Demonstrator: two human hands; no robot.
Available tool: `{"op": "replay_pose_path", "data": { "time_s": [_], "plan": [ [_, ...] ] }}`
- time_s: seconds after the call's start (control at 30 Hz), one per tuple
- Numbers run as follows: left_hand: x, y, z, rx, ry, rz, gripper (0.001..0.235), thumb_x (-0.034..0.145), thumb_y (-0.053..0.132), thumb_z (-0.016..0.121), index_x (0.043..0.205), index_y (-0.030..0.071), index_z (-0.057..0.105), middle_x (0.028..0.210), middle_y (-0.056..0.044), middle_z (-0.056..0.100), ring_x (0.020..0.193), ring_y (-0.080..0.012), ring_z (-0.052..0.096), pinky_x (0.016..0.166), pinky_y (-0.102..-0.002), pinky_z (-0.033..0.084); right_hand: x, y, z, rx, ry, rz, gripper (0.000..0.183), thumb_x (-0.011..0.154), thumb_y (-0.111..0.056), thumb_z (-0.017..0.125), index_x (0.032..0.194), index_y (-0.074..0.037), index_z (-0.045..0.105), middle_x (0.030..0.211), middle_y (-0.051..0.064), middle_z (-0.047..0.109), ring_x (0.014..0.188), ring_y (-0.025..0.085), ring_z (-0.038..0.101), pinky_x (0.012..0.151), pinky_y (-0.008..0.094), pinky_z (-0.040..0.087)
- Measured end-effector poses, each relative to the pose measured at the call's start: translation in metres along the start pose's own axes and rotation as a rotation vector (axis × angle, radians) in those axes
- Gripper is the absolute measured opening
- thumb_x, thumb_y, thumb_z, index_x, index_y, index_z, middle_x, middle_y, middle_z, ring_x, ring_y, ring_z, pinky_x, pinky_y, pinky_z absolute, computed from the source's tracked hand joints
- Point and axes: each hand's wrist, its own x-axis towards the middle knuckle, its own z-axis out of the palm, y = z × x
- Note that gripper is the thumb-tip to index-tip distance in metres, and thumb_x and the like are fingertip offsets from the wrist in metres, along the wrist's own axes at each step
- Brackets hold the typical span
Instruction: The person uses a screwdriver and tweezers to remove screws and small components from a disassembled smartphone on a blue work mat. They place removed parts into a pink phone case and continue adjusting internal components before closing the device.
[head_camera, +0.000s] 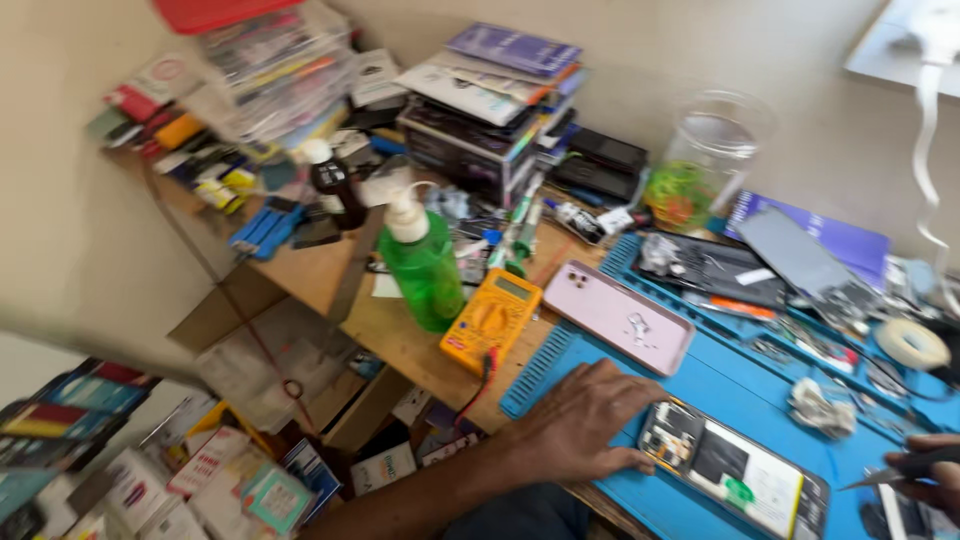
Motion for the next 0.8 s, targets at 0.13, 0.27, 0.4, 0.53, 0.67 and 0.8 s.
{"op": "replay_pose_path", "data": {
  "time_s": [0.13, 0.27, 0.4, 0.53, 0.67, 0.8],
  "plan": [
    [0.0, -0.001, 0.011, 0.005, 0.003, -0.006, 0.074, 0.083, 0.04, 0.081, 0.143, 0.005, 0.056, 0.136, -0.015, 0.067, 0.119, -0.0327, 0.059, 0.105, -0.046, 0.048, -0.017, -0.08, 0.003, 0.276, 0.056, -0.194, 0.038, 0.101, 0.009, 0.057, 0.136, -0.004, 0.053, 0.112, 0.029, 0.071, 0.106, 0.039, 0.072, 0.096, 0.048, 0.059],
    [0.002, 0.0, 0.006, 0.002, -0.003, -0.011, 0.076, 0.08, 0.039, 0.083, 0.142, 0.004, 0.055, 0.133, -0.015, 0.067, 0.118, -0.0336, 0.058, 0.102, -0.046, 0.047, -0.05, -0.146, 0.0, 0.704, 0.283, -0.176, 0.09, 0.097, 0.01, 0.059, 0.172, -0.015, 0.016, 0.111, 0.023, 0.067, 0.103, 0.031, 0.072, 0.093, 0.043, 0.062],
    [0.005, 0.001, 0.006, -0.045, -0.022, -0.061, 0.084, 0.079, 0.037, 0.086, 0.146, 0.005, 0.049, 0.134, -0.016, 0.065, 0.115, -0.035, 0.057, 0.101, -0.046, 0.046, -0.049, -0.18, 0.008, 0.641, 0.237, -0.4, 0.093, 0.097, 0.014, 0.068, 0.169, -0.014, 0.014, 0.112, 0.02, 0.069, 0.111, 0.029, 0.073, 0.1, 0.043, 0.063],
    [0.009, 0.002, -0.001, -0.141, -0.044, -0.128, 0.095, 0.073, 0.03, 0.087, 0.151, 0.006, 0.039, 0.136, -0.01, 0.066, 0.116, -0.0324, 0.057, 0.103, -0.045, 0.044, -0.053, -0.197, 0.015, 0.526, 0.216, -0.503, 0.084, 0.097, 0.011, 0.068, 0.163, -0.01, 0.02, 0.116, 0.018, 0.07, 0.111, 0.027, 0.075, 0.094, 0.04, 0.066],
    [0.009, 0.001, 0.001, -0.147, -0.032, -0.127, 0.097, 0.073, 0.028, 0.087, 0.153, 0.007, 0.037, 0.137, -0.008, 0.066, 0.12, -0.0312, 0.056, 0.106, -0.044, 0.043, -0.057, -0.192, 0.022, 0.424, 0.225, -0.592, 0.079, 0.099, 0.01, 0.068, 0.161, -0.008, 0.022, 0.12, 0.019, 0.07, 0.114, 0.028, 0.075, 0.095, 0.04, 0.066],
    [0.007, 0.0, 0.002, -0.141, -0.045, -0.138, 0.096, 0.074, 0.028, 0.086, 0.154, 0.007, 0.035, 0.138, -0.006, 0.067, 0.117, -0.0305, 0.056, 0.106, -0.045, 0.043, -0.057, -0.187, 0.027, 0.407, 0.192, -0.577, 0.078, 0.098, 0.009, 0.067, 0.16, -0.009, 0.023, 0.118, 0.019, 0.071, 0.113, 0.028, 0.075, 0.094, 0.039, 0.066]
  ]
}}
